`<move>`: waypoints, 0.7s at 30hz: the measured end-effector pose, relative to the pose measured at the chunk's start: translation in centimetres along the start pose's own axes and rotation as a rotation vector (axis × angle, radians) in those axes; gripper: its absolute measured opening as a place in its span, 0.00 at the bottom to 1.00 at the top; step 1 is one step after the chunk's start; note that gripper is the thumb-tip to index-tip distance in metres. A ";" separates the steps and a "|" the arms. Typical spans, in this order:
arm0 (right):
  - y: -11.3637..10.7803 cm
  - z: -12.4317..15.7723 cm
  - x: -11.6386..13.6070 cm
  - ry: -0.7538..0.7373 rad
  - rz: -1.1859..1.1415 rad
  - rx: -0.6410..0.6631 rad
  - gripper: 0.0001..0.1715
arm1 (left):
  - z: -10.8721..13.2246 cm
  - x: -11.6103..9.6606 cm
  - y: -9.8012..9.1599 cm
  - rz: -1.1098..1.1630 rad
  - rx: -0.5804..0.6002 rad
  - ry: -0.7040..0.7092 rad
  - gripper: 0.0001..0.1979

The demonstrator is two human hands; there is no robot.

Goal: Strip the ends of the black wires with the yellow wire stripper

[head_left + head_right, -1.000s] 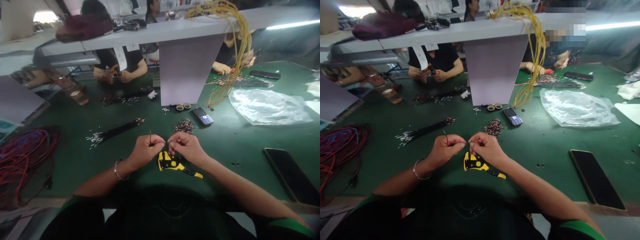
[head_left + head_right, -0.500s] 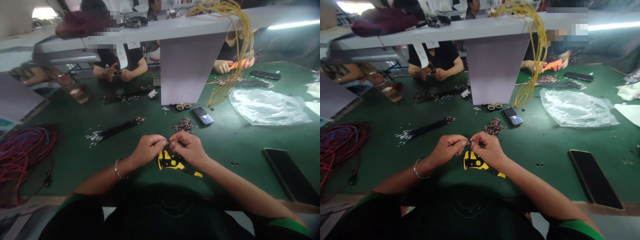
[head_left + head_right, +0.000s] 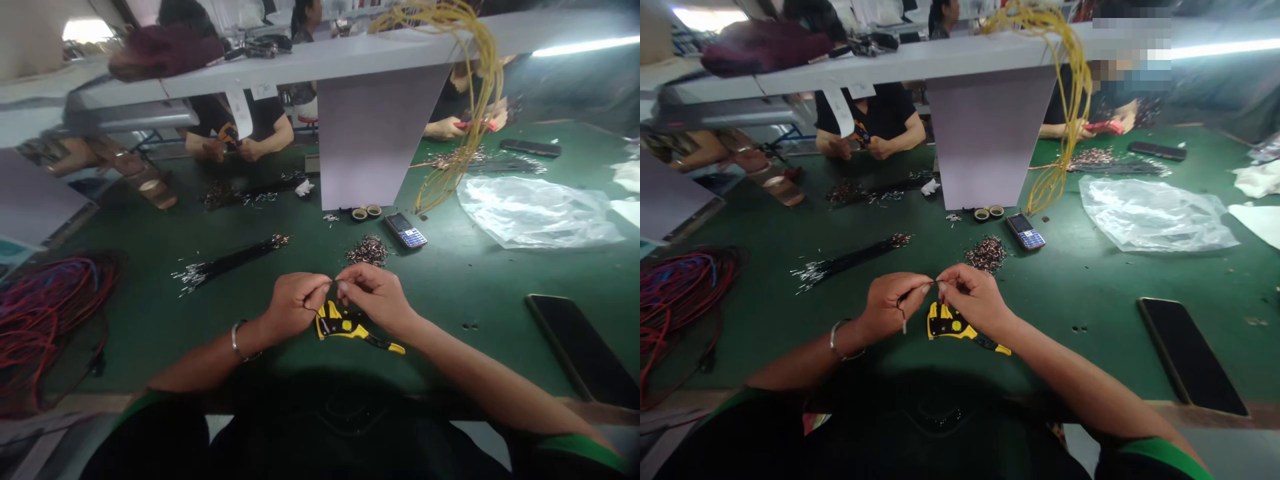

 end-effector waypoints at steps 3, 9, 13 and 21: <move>-0.1 0.0 0.0 0.001 0.015 -0.009 0.04 | 0.5 -0.7 0.0 -0.091 -0.081 0.160 0.09; -0.3 0.2 -0.2 -0.006 0.087 -0.021 0.05 | 0.8 -1.1 0.4 -0.097 -0.075 0.217 0.10; -0.5 0.3 0.1 -0.055 0.175 -0.040 0.05 | 0.5 -0.7 0.5 -0.072 -0.039 0.157 0.08; -0.2 0.4 -0.2 -0.015 0.095 -0.025 0.06 | 0.1 0.1 0.4 0.187 0.107 -0.128 0.09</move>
Point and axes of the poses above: each hand's wrist, its own z-axis away from the middle knuckle, its own y-axis out of the palm, x = y × z, the point moved 7 cm from there along -z, towards the middle knuckle, and after that the axes turned 8 degrees about -y, right-handed, at the moved point
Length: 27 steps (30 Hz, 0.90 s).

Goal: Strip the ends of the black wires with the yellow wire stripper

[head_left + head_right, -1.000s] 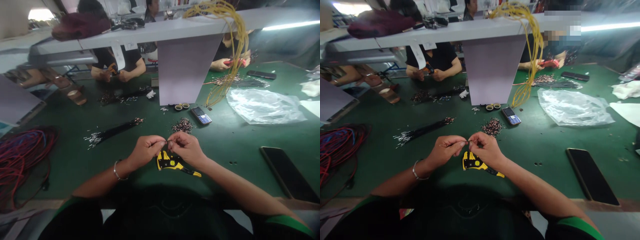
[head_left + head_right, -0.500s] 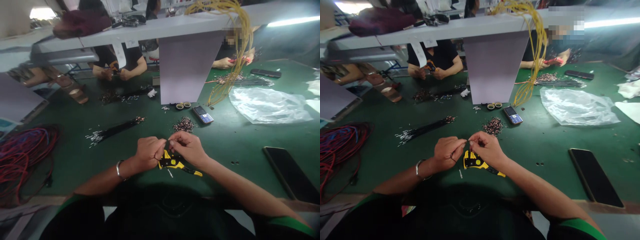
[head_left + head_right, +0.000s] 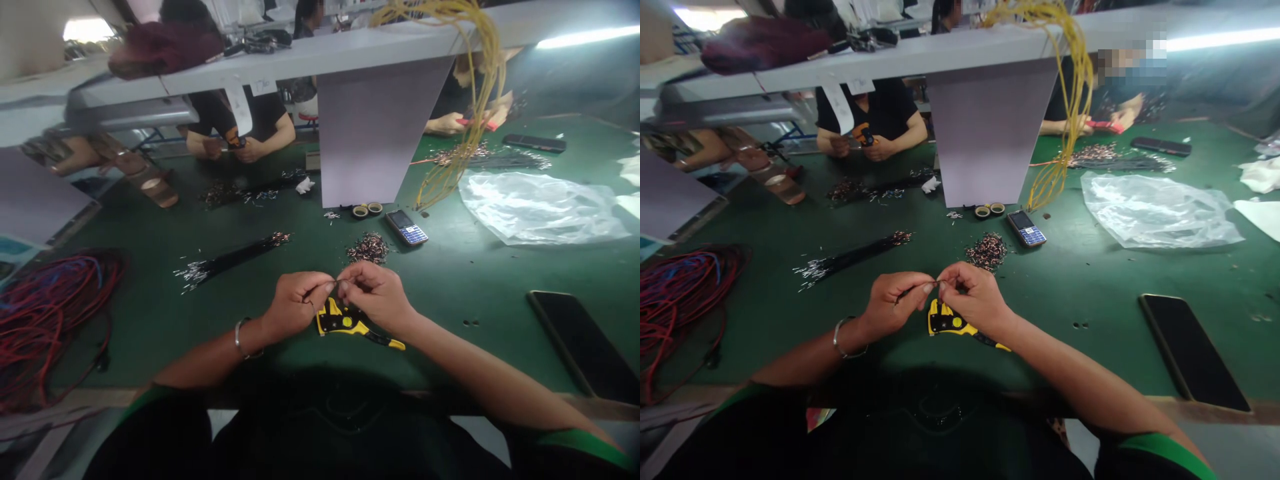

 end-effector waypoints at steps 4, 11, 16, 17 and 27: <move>0.3 -0.1 -0.3 0.039 -0.087 0.035 0.06 | 0.2 0.0 -0.1 0.016 -0.014 -0.007 0.09; -0.3 -0.3 1.7 -0.279 0.303 -0.026 0.05 | 1.2 -1.0 0.6 -0.162 -0.160 0.318 0.11; -0.4 -0.3 1.6 -0.310 0.328 -0.038 0.06 | 1.4 -0.8 0.9 -0.163 -0.158 0.338 0.10; -0.5 -0.4 1.4 -0.282 0.303 -0.038 0.05 | 1.3 -0.6 0.8 -0.147 -0.148 0.300 0.10; 0.5 -0.4 -0.4 0.096 -0.285 0.032 0.05 | 0.1 2.7 0.3 0.280 0.032 -0.296 0.08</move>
Point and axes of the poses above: each hand's wrist, its own z-axis away from the middle knuckle, its own y-axis out of the palm, x = y × z, the point moved 7 cm from there along -z, towards the middle knuckle, and after that the axes turned 8 degrees about -y, right-handed, at the moved point
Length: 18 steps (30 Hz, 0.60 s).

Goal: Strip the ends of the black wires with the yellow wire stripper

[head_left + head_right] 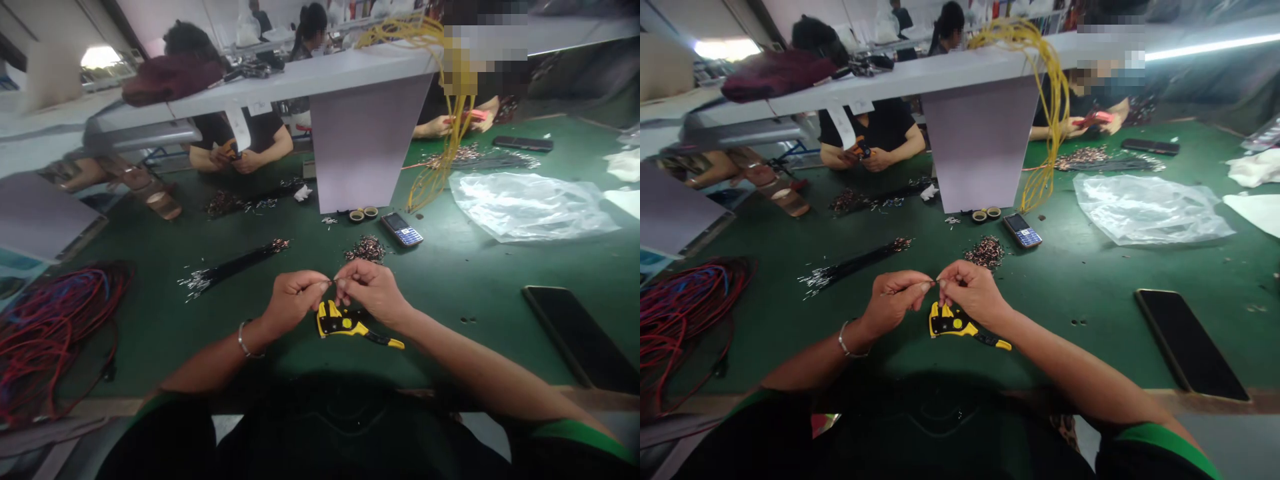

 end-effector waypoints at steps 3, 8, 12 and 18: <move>0.0 0.0 -0.1 0.013 -0.027 0.002 0.06 | -0.1 0.4 0.0 0.041 0.001 -0.024 0.08; -0.3 -0.3 -0.6 0.007 -0.049 0.012 0.07 | -0.4 0.2 0.3 0.001 0.014 0.001 0.09; -1.6 -0.9 -0.9 -0.028 -0.045 -0.044 0.08 | -0.8 0.4 -0.3 -0.024 -0.045 0.004 0.09; -3.6 0.7 -1.7 -0.018 0.461 0.063 0.06 | -1.3 1.3 -1.0 -0.016 -0.063 -0.001 0.09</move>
Point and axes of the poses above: each hand's wrist, its own z-axis away from the middle knuckle, its own y-axis out of the palm, x = y × z, the point moved 7 cm from there along -z, towards the middle knuckle, and after that the axes turned 8 degrees about -y, right-handed, at the moved point
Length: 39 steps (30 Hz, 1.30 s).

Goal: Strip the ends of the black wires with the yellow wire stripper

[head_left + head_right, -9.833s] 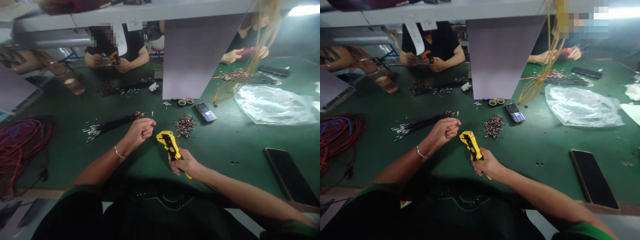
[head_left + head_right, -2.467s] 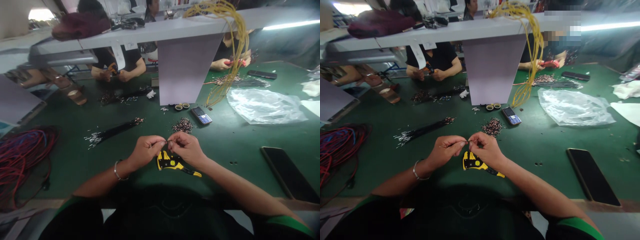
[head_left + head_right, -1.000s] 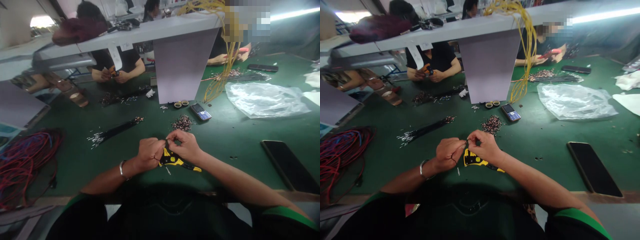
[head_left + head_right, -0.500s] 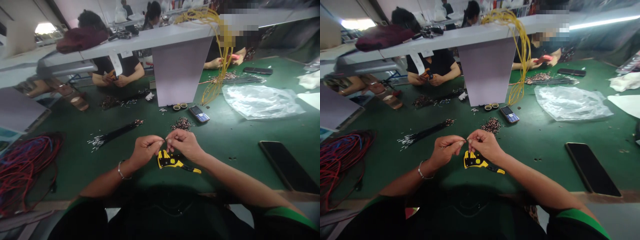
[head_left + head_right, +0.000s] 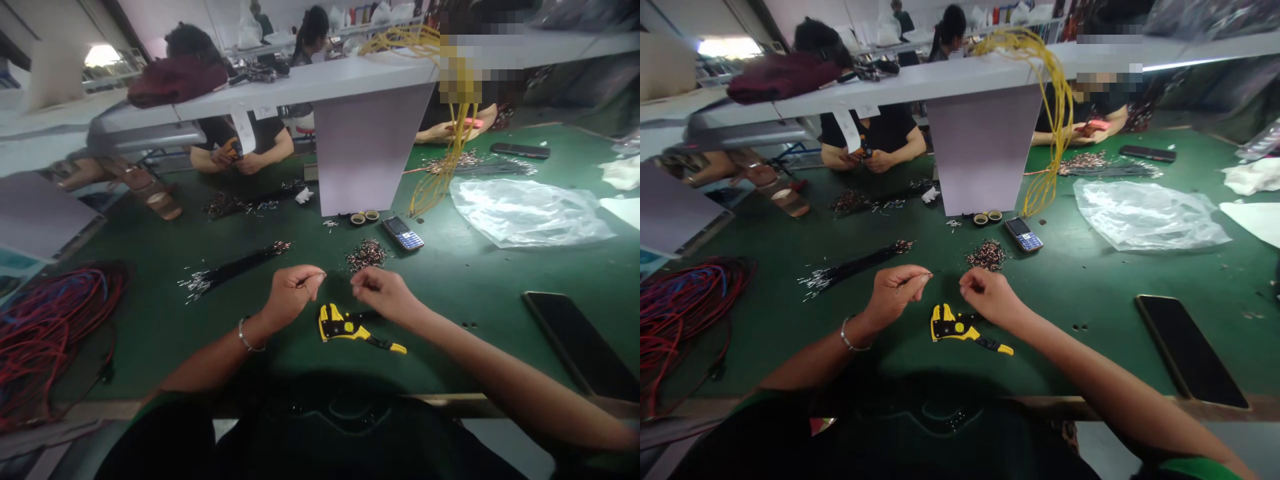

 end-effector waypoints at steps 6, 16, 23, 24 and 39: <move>1.3 5.8 -0.2 -0.164 0.494 0.355 0.37 | -0.5 0.4 -0.9 0.010 -0.060 -0.007 0.08; 1.2 5.8 -1.6 -0.118 0.350 0.303 0.33 | -0.9 0.6 -2.3 0.192 -0.097 -0.139 0.06; -0.3 4.8 -1.1 0.238 -0.489 0.232 0.34 | -1.3 0.5 -3.5 0.298 -0.125 -0.197 0.04; -0.4 4.6 -1.0 0.238 -0.510 0.202 0.34 | -1.3 0.5 -3.5 0.315 -0.121 -0.210 0.04; 2.6 6.0 -2.0 0.267 -0.449 0.099 0.26 | -1.9 2.2 -1.6 0.453 0.131 -0.381 0.07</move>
Point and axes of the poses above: each hand's wrist, its own z-axis away from the middle knuckle, its own y-axis out of the palm, x = y × z, the point moved 7 cm from there along -z, towards the middle knuckle, and after that the axes turned 8 degrees about -y, right-handed, at the moved point
